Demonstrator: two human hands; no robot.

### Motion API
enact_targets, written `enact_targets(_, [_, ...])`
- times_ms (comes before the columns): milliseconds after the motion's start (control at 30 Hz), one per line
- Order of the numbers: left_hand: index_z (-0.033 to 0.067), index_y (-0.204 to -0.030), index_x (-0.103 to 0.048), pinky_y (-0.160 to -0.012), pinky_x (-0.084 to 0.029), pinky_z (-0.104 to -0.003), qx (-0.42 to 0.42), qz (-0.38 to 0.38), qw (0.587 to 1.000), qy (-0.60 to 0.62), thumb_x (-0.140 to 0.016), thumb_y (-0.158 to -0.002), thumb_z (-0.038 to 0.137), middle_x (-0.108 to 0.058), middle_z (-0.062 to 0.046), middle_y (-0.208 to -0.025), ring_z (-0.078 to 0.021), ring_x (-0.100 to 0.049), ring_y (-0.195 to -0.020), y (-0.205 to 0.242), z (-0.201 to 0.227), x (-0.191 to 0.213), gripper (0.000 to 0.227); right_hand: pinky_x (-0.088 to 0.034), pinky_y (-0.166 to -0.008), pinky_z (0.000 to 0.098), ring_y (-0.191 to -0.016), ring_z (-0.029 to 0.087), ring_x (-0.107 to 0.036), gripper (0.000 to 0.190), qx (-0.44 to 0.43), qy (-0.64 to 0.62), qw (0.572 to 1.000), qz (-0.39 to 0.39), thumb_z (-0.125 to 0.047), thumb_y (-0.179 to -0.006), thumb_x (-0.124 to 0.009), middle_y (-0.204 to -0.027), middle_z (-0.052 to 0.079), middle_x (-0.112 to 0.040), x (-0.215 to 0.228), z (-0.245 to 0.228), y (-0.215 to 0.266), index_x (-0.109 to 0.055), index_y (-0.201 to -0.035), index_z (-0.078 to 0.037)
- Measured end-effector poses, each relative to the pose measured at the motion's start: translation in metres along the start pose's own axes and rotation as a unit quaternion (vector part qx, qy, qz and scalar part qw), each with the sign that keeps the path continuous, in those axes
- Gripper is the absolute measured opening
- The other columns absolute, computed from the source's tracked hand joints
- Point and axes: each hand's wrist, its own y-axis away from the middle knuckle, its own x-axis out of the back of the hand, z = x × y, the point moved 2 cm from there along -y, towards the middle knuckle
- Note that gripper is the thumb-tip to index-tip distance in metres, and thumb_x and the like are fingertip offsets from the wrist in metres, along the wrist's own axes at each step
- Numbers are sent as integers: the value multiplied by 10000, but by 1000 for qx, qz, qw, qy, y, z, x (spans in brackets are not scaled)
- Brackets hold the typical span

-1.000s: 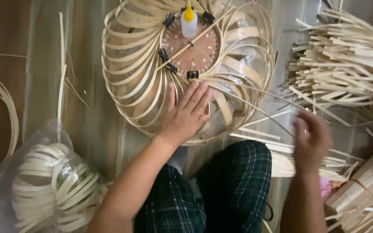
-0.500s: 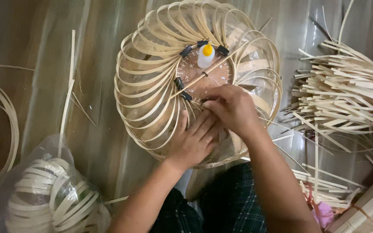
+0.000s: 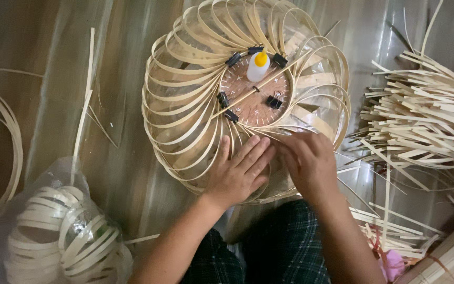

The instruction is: The person attaches thin bamboo strips to a circular wooden base using glue and clamps, then trims the excess length with a knife.

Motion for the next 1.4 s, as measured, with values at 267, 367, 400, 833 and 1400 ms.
enact_targets(267, [165, -1563, -501, -1270, -110, -651, -14, 10, 999, -38, -489, -1080, 488, -315, -31, -1691, -188, -226, -1586, 0, -1, 1, 581, -489, -785, 394, -867, 257, -627, 347, 28, 15, 999, 40, -88, -832, -821, -982, 53, -685, -10, 0, 10, -765, -1174, -96])
enact_targets(367, [171, -1565, -496, -1276, -108, -645, -13, 15, 999, -38, -494, -1083, 480, -314, -26, -1692, -185, -223, -1588, 1, -1, -1, 572, -488, -795, 389, -882, 260, -632, 362, 19, 8, 999, 41, -76, -817, -812, -997, 50, -690, -11, 0, 11, -770, -1175, -109])
enact_targets(400, [173, -1564, -493, -1278, -108, -644, -13, 16, 999, -36, -497, -1082, 477, -314, -23, -1691, -185, -223, -1589, 2, -1, -2, 570, -489, -805, 389, -894, 262, -635, 366, 13, 8, 999, 41, -71, -811, -808, -1003, 48, -692, -12, 0, 12, -771, -1172, -117])
enact_targets(833, [154, -1588, -446, -1271, -149, -627, 10, -8, 1000, -7, -488, -1052, 500, -301, -53, -1692, -217, -226, -1581, -4, 4, 1, 640, -508, -820, 391, -899, 273, -653, 356, 11, -6, 999, 44, -28, -805, -798, -1022, 57, -708, -17, 1, 16, -774, -1150, -111])
enact_targets(1400, [205, -1656, -312, -1275, -94, -659, 39, -12, 996, -79, -308, -1065, 675, -241, 12, -1715, -168, -163, -1590, -7, 8, -5, 756, -521, -785, 413, -886, 299, -656, 297, -22, -29, 999, 7, -70, -764, -803, -975, 86, -708, 0, 15, 0, -782, -1059, -104])
